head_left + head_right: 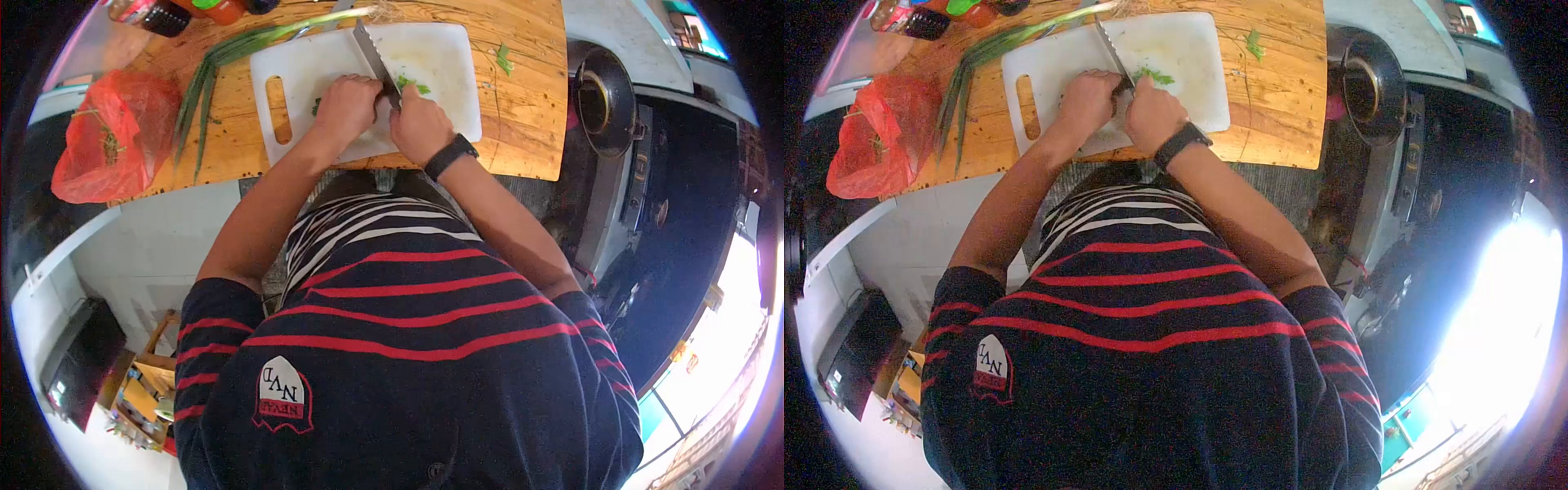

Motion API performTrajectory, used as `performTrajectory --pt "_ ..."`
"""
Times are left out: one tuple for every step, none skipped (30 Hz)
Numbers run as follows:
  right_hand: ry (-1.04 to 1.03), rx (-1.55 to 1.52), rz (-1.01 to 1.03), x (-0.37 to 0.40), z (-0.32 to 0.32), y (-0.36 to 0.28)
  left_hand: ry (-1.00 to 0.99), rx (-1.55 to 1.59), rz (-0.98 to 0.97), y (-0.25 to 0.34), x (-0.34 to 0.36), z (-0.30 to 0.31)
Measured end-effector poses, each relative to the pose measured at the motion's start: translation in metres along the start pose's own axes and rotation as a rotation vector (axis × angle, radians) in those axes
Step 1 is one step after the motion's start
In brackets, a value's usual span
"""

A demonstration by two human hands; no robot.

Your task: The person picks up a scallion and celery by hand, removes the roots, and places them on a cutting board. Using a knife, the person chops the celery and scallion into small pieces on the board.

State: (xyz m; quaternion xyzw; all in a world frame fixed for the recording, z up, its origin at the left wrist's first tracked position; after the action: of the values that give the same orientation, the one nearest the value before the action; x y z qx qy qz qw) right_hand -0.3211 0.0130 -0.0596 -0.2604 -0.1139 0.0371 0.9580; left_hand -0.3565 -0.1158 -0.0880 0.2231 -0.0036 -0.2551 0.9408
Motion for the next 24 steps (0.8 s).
performTrajectory --pt "-0.004 0.002 0.005 -0.001 -0.004 0.000 -0.019 -0.012 -0.017 0.000 0.002 -0.001" --pt "0.012 -0.005 -0.004 0.000 -0.009 0.003 -0.019 -0.009 -0.015 0.000 0.003 -0.003" --pt "0.031 -0.013 -0.021 0.003 -0.009 0.003 -0.020 0.005 0.003 0.002 0.003 -0.002" --pt "0.030 -0.013 -0.027 0.001 -0.008 0.004 -0.018 0.016 0.022 0.002 0.004 -0.002" --pt "0.006 -0.004 -0.022 -0.004 -0.007 0.004 -0.020 0.014 0.024 0.001 0.004 -0.003" --pt "-0.021 0.004 -0.022 -0.004 -0.006 0.002 0.002 0.003 -0.012 0.001 0.007 -0.004" --pt "-0.019 0.005 -0.020 -0.001 -0.006 0.003 0.033 -0.010 -0.049 0.000 0.006 -0.005" --pt "-0.002 -0.001 -0.002 0.002 -0.005 0.003 0.042 -0.015 -0.046 -0.004 0.004 -0.005" --pt "0.009 -0.008 0.014 0.004 -0.007 0.003 0.060 -0.005 -0.065 -0.004 0.006 -0.007" --pt "0.007 -0.007 0.014 0.003 -0.011 0.004 0.072 0.008 -0.088 -0.004 0.008 -0.009" --pt "0.029 -0.014 0.001 0.003 -0.015 0.006 0.068 0.013 -0.092 -0.005 0.008 -0.012" --pt "0.052 -0.020 -0.010 0.003 -0.013 0.004 0.076 0.014 -0.086 -0.006 0.008 -0.012" --pt "0.050 -0.022 -0.011 0.002 -0.011 0.003 0.084 0.012 -0.076 -0.006 0.009 -0.012" --pt "0.026 -0.022 -0.004 0.002 -0.008 0.002 0.076 0.016 -0.077 -0.003 0.013 -0.012" --pt "0.009 -0.019 0.012 -0.001 -0.004 -0.002 0.059 0.019 -0.065 -0.003 0.013 -0.012" --pt "0.013 -0.018 0.021 -0.001 -0.007 -0.001 0.047 0.019 -0.048 -0.005 0.012 -0.010" --pt "0.031 -0.023 0.022 0.003 -0.013 0.002 0.051 0.016 -0.043 -0.006 0.012 -0.008" --pt "0.051 -0.029 0.018 0.006 -0.014 0.002 0.086 0.019 -0.050 -0.006 0.012 -0.007" --pt "0.053 -0.029 0.011 0.006 -0.015 0.003 0.118 0.027 -0.063 -0.003 0.012 -0.008" --pt "0.033 -0.014 -0.011 0.004 -0.017 0.005 0.118 0.030 -0.068 -0.004 0.010 -0.009" --pt "0.010 -0.002 -0.031 0.003 -0.018 0.005 0.133 0.036 -0.065 -0.005 0.011 -0.008" --pt "0.006 -0.007 -0.040 0.006 -0.016 0.005 0.141 0.045 -0.064 -0.005 0.014 -0.009" --pt "-0.001 0.002 -0.030 0.006 -0.013 0.006 0.137 0.045 -0.071 -0.004 0.015 -0.009" --pt "-0.005 0.014 -0.012 0.003 -0.008 0.006 0.137 0.058 -0.073 -0.004 0.014 -0.009"
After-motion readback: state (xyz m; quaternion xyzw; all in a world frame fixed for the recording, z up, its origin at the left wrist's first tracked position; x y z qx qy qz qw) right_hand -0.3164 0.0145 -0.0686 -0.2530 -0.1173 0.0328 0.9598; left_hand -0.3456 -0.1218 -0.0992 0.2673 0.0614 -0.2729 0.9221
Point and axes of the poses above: each hand's wrist, its own x-axis away from the middle knuckle, its own z-axis out of the back of the hand, y = z × x, the point moved 4 cm from there along -x, towards the middle knuckle, and after that the axes turned 3 degrees about -x, right-handed, at the moved point
